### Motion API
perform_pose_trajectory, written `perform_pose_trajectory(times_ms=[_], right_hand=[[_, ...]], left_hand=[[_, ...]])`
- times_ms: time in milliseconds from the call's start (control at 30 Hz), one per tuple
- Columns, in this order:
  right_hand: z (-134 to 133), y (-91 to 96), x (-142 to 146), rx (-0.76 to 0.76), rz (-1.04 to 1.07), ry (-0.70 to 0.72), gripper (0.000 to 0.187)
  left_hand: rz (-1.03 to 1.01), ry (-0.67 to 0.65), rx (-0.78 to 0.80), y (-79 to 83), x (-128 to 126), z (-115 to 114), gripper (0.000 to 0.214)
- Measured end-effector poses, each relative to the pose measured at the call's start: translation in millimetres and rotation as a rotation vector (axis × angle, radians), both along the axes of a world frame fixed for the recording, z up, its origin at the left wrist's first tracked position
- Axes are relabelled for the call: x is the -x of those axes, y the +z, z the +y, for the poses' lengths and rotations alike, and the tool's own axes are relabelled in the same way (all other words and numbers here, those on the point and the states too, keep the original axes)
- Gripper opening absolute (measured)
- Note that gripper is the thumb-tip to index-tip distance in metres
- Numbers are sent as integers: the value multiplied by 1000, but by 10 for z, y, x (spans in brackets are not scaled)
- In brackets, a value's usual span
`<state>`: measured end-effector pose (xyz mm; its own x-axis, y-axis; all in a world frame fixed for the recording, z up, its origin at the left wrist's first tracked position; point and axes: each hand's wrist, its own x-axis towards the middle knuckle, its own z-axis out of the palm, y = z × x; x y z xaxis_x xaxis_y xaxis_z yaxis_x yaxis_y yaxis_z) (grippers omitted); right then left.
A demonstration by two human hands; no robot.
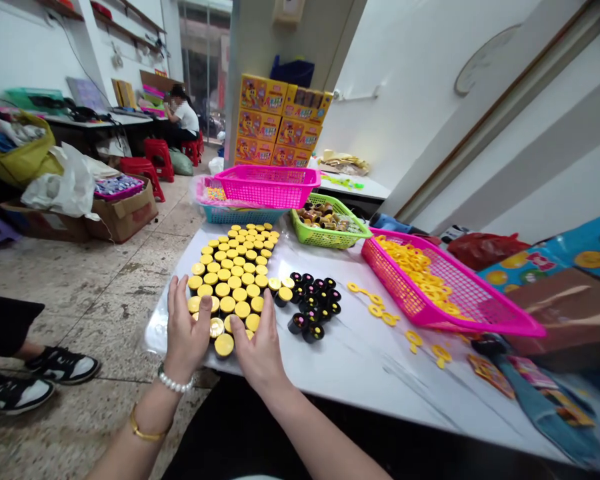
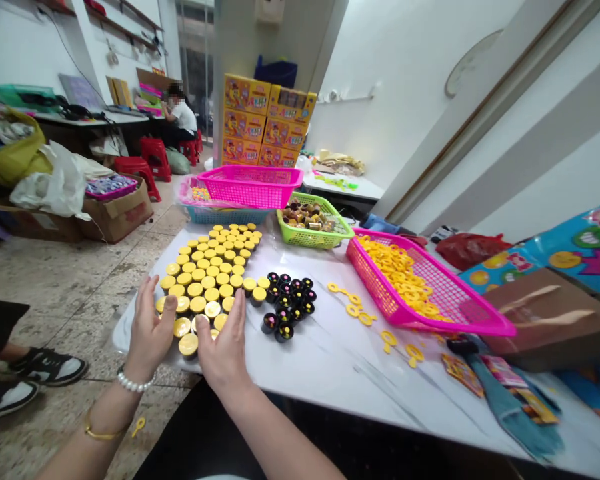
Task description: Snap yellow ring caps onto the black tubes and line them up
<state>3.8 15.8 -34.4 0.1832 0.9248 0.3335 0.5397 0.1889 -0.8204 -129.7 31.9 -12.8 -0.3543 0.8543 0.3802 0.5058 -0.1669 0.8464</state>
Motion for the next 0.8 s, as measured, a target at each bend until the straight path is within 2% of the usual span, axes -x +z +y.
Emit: perform_pose_trajectory(times_ms=[133,333,433,600,700,800], right_hand=[[-129,56,-39,-153,-103,12,75],[-385,95,-94,-418,-477,194,99],[-364,78,-88,-447,-603,270,97],[-245,144,-17,-461,-612,217,86],[-198,162,11,-471,-641,206,80],[-174,145,27,-439,-640,193,79]], left_hand=[[-54,8,-32,-16,21,-44,62],[-193,-63,24,-29,191,30,58],[-158,-77,39,42,309,146,62],[22,-143,-13,166,429,433,68],[99,-241,56,156,424,554,76],[81,-352,136,114,418,613,84]])
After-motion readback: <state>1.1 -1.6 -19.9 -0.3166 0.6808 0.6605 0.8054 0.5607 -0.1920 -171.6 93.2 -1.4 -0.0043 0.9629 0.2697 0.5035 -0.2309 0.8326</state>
